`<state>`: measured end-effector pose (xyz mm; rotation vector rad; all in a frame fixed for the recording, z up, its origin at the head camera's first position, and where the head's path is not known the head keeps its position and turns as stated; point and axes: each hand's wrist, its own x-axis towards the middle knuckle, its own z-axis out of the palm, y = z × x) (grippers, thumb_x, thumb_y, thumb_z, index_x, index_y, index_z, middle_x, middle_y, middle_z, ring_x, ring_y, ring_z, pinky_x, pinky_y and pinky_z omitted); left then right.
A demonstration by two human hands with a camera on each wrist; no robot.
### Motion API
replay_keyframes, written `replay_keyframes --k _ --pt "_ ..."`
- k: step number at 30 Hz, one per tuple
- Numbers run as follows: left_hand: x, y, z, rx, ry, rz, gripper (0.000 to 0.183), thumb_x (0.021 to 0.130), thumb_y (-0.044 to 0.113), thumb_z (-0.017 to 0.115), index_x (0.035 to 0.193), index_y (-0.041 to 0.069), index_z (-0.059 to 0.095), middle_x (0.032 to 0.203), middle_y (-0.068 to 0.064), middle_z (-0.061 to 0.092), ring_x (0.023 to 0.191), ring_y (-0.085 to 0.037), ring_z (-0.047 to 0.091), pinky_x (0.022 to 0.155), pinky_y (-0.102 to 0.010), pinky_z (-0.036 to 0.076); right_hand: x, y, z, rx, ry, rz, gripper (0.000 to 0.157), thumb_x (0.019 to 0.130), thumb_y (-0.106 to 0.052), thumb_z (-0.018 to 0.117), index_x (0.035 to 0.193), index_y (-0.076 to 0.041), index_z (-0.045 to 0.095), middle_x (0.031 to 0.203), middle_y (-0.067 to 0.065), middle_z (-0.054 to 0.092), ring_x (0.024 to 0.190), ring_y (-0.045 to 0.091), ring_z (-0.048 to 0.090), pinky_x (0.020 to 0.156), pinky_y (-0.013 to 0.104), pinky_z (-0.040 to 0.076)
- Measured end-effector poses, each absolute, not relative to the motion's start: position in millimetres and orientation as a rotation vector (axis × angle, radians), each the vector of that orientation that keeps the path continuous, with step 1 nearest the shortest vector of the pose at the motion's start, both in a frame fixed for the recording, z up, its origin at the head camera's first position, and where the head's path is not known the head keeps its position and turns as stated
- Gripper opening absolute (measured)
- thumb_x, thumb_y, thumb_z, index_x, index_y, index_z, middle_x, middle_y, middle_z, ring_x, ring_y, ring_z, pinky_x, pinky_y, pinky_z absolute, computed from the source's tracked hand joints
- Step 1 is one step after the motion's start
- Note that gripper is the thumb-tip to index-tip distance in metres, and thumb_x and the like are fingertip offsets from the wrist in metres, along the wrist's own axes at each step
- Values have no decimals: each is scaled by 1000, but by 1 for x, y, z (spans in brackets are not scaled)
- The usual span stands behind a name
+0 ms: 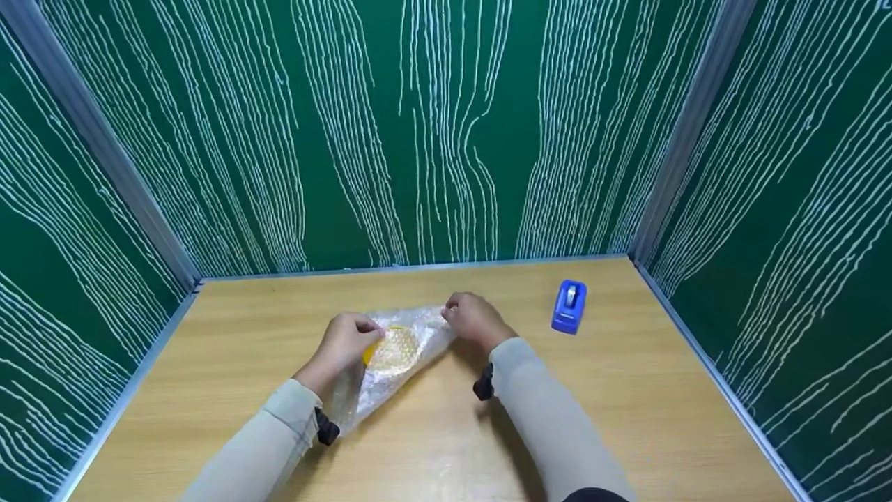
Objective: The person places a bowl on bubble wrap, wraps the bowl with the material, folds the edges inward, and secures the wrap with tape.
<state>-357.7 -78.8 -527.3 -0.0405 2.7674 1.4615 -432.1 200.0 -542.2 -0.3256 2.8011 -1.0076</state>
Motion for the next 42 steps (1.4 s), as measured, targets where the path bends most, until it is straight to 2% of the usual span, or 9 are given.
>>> replay_keyframes --k 5,11,16,25,29,35,42 --pt "-357 -79 -529 -70 2764 1441 7 105 13 81 100 15 86 105 -4 77 97 -22 70 89 -36 67 -436 206 -548 -357 2782 -936 41 118 -28 60 147 -1 70 161 27 64 159 49 52 136 66 37" --pt "-360 -82 -531 10 2822 1447 9 101 9 80 98 11 89 103 -6 82 95 -20 74 89 -39 68 -439 208 -554 -493 2806 -796 41 118 -24 61 152 -2 68 167 27 58 160 50 50 136 64 38" --pt "-360 -81 -531 -40 2772 1471 8 102 10 80 100 11 88 105 -5 81 98 -21 73 93 -39 68 -438 210 -556 -480 2808 -715 40 117 -24 63 153 -9 70 178 21 46 166 50 41 140 64 29" --pt "-358 -83 -531 -71 2751 1505 8 103 10 81 103 12 89 107 -5 80 99 -22 72 96 -40 69 -437 209 -555 -423 2801 -663 40 116 -25 65 154 -13 71 174 16 53 167 46 42 139 63 32" --pt "-356 -82 -532 -103 2723 1523 9 104 10 81 102 14 89 108 -4 78 101 -23 71 99 -41 69 -437 208 -556 -415 2817 -649 37 114 -21 68 149 -10 74 165 18 61 161 46 50 136 62 39" --pt "-356 -81 -533 -129 2716 1523 8 104 9 81 103 13 88 109 -4 77 102 -23 71 100 -42 68 -440 204 -557 -409 2869 -712 30 108 -16 75 135 -4 79 144 17 71 141 42 67 127 59 52" --pt "-360 -82 -536 11 2843 1473 8 99 8 83 93 9 87 99 -7 79 90 -20 71 82 -36 66 -439 199 -552 -319 2934 -940 28 103 -8 73 130 -3 80 132 14 73 119 33 72 110 52 64"
